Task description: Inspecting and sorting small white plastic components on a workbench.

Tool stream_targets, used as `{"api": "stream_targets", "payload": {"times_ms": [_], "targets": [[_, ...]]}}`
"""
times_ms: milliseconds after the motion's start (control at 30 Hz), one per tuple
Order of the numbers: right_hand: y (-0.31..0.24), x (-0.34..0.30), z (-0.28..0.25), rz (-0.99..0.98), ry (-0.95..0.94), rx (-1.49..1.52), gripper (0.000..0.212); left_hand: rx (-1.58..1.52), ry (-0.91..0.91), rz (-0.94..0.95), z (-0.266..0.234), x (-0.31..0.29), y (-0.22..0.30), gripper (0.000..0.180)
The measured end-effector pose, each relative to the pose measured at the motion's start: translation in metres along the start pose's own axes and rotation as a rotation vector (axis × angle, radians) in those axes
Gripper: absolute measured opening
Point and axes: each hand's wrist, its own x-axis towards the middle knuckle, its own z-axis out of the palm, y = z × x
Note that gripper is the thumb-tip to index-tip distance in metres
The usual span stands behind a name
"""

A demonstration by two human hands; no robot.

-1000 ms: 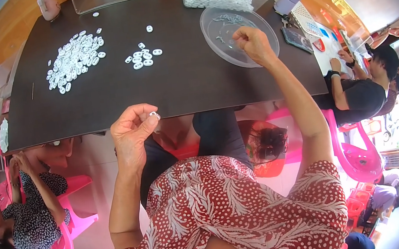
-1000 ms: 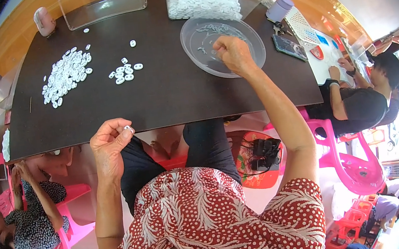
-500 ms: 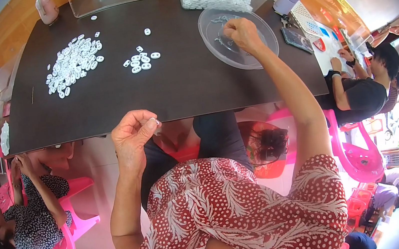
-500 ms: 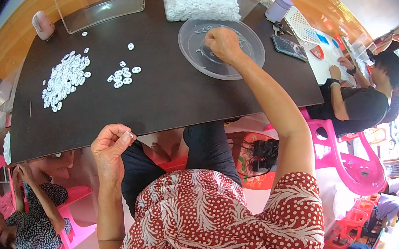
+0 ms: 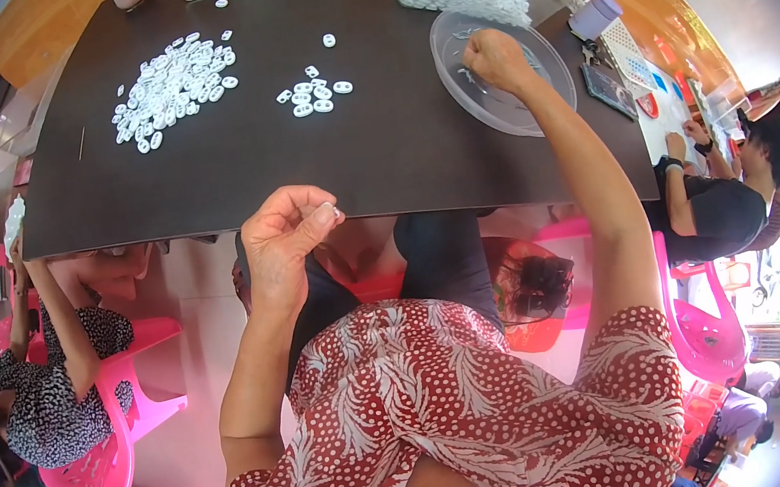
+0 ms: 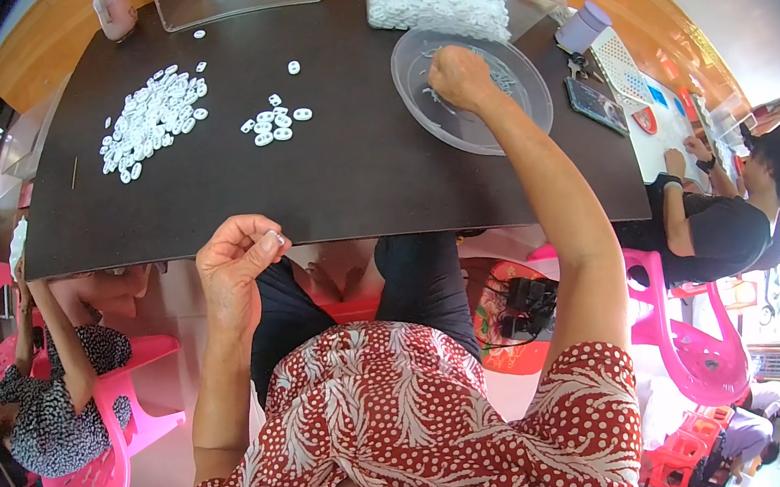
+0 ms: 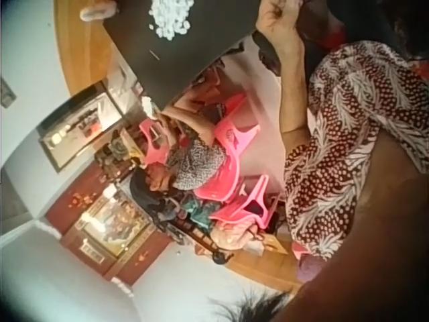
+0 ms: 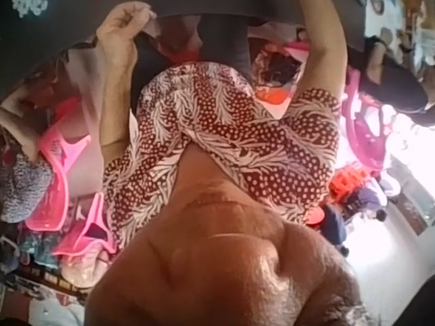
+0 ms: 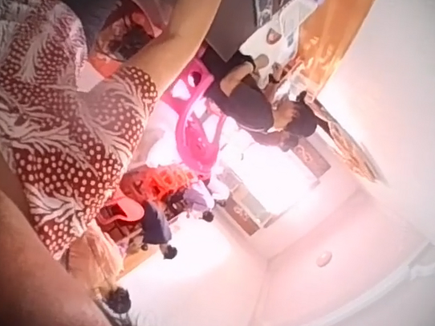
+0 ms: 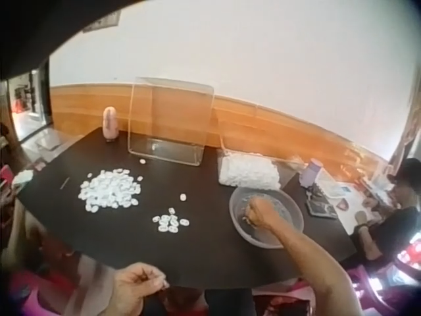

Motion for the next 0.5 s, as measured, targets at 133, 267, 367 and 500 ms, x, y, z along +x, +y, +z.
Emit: {"api": "stream_targets", "payload": {"times_ms": [133,267,367,500], "targets": [[0.011,-0.004,-0.012,0.062,0.072,0.132,0.019,-0.002,-0.005,0.005,-0.003,-0.002,0.000,0.012],[0.012,-0.010,-0.015,0.038,0.073,0.255,0.014,0.006,-0.003,0.007,-0.003,-0.002,0.000,0.011],[0.004,-0.012,-0.012,-0.015,0.089,0.278,0.012,0.007,0.000,0.002,-0.003,-0.001,-0.002,0.011],[-0.001,-0.009,-0.008,-0.182,0.070,0.108,0.010,0.011,-0.003,0.008,-0.003,0.000,-0.001,0.010]]}}
